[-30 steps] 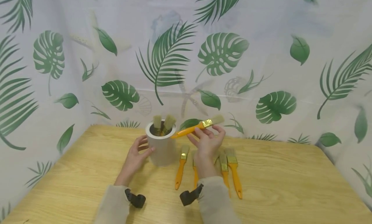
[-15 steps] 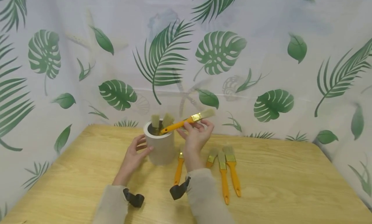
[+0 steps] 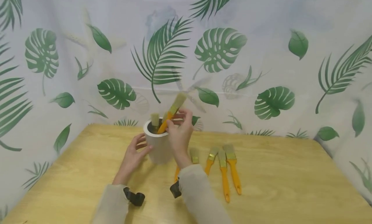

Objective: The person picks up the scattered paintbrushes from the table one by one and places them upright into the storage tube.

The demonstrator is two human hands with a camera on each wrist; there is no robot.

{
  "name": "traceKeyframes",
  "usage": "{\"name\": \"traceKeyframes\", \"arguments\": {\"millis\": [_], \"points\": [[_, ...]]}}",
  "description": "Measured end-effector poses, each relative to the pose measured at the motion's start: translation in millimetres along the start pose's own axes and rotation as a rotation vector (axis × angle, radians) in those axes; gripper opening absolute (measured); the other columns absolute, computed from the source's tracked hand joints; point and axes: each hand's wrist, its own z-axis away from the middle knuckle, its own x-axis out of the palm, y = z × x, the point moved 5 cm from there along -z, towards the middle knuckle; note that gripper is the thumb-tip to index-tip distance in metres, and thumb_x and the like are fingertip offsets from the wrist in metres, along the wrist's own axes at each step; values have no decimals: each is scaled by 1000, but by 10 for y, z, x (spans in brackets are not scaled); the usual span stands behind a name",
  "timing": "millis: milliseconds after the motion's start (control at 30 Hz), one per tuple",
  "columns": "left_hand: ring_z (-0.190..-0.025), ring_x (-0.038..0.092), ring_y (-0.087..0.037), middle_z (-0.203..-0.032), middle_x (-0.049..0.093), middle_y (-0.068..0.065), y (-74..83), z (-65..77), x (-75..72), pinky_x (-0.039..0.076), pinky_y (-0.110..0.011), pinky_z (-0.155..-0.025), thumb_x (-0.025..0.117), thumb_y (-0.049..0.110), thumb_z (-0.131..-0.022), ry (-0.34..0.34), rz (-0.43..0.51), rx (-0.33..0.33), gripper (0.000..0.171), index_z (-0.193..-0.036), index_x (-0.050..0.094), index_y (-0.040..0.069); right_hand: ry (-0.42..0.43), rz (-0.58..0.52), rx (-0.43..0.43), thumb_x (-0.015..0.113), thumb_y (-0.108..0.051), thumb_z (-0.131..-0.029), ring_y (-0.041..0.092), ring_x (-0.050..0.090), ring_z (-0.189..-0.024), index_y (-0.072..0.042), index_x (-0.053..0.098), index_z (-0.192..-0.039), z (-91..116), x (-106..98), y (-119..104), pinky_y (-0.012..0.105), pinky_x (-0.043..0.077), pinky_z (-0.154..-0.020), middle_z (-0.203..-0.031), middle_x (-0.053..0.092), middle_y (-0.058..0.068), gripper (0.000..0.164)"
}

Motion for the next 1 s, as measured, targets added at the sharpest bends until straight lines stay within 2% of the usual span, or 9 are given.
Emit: {"name": "traceKeyframes", "arguments": {"millis": [200,300,433,600,700,833,1000], "points": [[-128,49,-46,-144,48,-26,1,-11,-8,50,-59,-94,69,14,-98,-1,3,20,59,-149,43,2,-93,203,-80,69,19,-83,36,67,-80,4,52,-113,-7,77,-82,44,60,-64,-100,64,23,37],[-128,50,-46,-144,48,-26,-5,1,-14,50,-59,-93,69,13,-97,2,-4,23,58,-148,43,2,-122,275,-111,73,17,-81,37,68,-82,5,56,-109,-1,79,-100,44,59,-69,-98,66,23,35],[-127,50,-46,-143,49,-26,-4,10,-20,50,-58,-93,70,12,-97,4,-5,34,58,-147,44,1,-131,310,-122,77,12,-81,34,68,-84,6,60,-107,-13,20,-125,37,57,-71,-97,66,20,31],[-127,50,-45,-143,49,-25,-12,1,-24,49,-58,-95,70,12,-96,13,5,34,58,-147,45,1,-118,331,-152,76,10,-82,36,67,-83,7,61,-104,-66,-152,-169,42,56,-76,-94,67,22,27],[-128,50,-45,-144,49,-25,-17,1,-19,49,-58,-95,70,11,-96,11,12,36,58,-147,45,1,-105,376,-129,74,10,-83,36,66,-82,7,62,-104,-103,-317,-158,32,54,-74,-93,68,22,25],[-127,50,-45,-143,49,-26,-24,5,-7,50,-58,-94,70,10,-96,7,18,45,58,-147,45,1,-110,426,-56,71,11,-85,37,67,-80,7,63,-106,-143,-554,-106,15,50,-63,-94,68,23,23],[-127,50,-45,-143,48,-25,-50,10,0,50,-59,-93,70,11,-96,7,16,49,59,-147,44,1,-146,485,28,70,8,-88,31,69,-75,8,62,-109,-162,-806,-67,15,53,-57,-95,67,25,22]]}}
